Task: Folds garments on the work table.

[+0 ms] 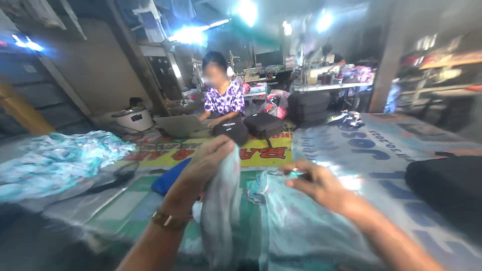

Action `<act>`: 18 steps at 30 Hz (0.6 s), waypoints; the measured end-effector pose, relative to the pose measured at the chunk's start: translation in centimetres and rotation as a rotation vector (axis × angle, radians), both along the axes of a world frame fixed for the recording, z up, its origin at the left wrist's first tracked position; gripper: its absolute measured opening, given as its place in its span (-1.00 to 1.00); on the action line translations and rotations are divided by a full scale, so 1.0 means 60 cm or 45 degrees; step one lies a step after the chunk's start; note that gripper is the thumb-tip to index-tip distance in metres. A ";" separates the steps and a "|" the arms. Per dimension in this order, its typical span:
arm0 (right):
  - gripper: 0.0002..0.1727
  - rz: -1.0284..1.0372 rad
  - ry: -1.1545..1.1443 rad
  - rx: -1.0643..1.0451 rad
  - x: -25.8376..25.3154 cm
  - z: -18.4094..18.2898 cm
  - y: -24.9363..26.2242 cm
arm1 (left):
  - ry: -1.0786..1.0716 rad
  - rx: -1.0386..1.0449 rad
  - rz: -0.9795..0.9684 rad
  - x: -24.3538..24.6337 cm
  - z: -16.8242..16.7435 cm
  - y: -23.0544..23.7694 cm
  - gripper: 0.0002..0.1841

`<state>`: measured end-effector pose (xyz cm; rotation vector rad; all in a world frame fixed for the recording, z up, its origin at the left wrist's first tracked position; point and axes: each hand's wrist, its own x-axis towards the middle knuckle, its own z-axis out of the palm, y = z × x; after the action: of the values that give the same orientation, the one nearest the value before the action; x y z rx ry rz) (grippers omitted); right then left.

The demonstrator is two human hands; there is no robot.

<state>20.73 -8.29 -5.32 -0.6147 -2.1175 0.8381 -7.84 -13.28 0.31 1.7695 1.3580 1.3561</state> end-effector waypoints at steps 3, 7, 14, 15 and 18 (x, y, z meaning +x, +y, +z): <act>-0.51 0.095 0.083 -0.160 -0.050 0.037 0.031 | 0.051 0.107 -0.304 0.049 0.061 0.001 -0.77; -0.87 0.453 0.013 -0.315 -0.042 0.029 0.025 | 0.030 0.211 -0.502 0.066 0.123 0.002 -0.76; -0.93 -0.219 0.310 0.011 0.125 0.073 0.030 | 0.423 0.036 -0.539 0.043 0.133 0.017 -0.85; -0.92 -0.281 0.313 0.101 0.147 0.082 0.034 | 0.494 0.019 -0.487 0.054 0.129 0.017 -0.86; -0.83 -0.377 0.271 0.295 0.188 0.106 0.027 | 0.400 0.128 -0.515 0.085 0.099 0.038 -0.90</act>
<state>31.99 -6.66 1.01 -0.6640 -1.8394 0.4639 -2.75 -11.01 6.23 2.2494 1.0113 0.9705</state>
